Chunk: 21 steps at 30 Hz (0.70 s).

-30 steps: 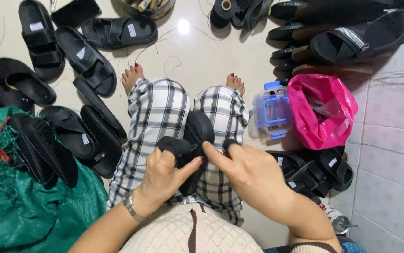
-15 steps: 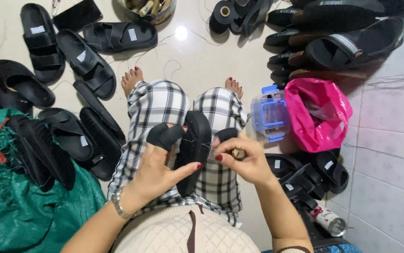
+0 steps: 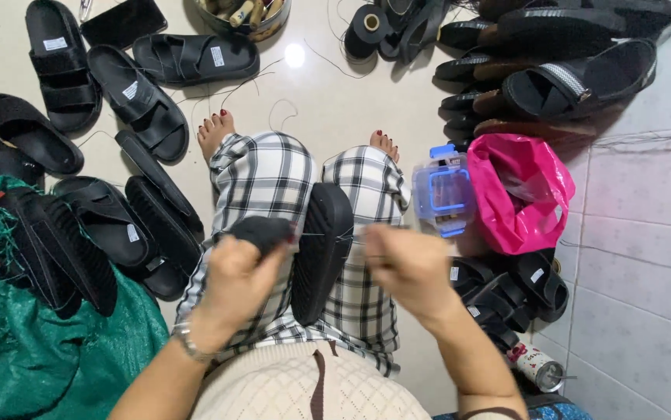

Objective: Hand-sewing a component of a black shoe as part of a repair process.

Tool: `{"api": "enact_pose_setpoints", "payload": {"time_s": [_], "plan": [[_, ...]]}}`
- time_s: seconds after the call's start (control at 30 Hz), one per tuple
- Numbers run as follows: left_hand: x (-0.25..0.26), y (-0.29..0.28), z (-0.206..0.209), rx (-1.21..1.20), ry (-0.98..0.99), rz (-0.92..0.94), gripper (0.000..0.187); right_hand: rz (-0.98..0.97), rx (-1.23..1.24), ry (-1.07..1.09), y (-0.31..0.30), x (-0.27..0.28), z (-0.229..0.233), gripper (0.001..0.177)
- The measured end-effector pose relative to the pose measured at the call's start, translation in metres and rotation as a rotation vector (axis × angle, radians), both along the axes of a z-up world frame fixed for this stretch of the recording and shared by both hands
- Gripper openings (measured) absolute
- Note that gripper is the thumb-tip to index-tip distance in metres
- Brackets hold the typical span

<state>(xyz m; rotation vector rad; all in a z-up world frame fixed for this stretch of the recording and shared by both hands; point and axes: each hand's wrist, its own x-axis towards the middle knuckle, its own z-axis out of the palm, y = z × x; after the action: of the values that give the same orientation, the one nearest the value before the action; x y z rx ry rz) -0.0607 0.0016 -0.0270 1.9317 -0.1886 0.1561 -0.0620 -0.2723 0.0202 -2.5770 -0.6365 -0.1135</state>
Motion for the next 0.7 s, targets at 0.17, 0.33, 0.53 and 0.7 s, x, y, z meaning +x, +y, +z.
{"api": "enact_pose_setpoints", "payload": {"time_s": [0.17,0.33,0.53,0.7], "plan": [[0.010,0.129,-0.028,0.989,0.061,0.278,0.039,-0.721,0.136,-0.512,-0.090,-0.011,0.038,0.022],[0.029,0.033,0.054,0.707,0.087,-0.115,0.024,-0.253,0.298,-0.064,-0.014,0.009,0.020,0.039],[0.014,0.011,0.048,0.399,0.288,-0.379,0.046,-0.038,0.369,0.293,-0.002,0.014,0.028,0.011],[0.015,0.015,0.040,0.183,0.593,-0.382,0.041,0.022,0.841,0.436,0.003,0.018,0.023,0.006]]}}
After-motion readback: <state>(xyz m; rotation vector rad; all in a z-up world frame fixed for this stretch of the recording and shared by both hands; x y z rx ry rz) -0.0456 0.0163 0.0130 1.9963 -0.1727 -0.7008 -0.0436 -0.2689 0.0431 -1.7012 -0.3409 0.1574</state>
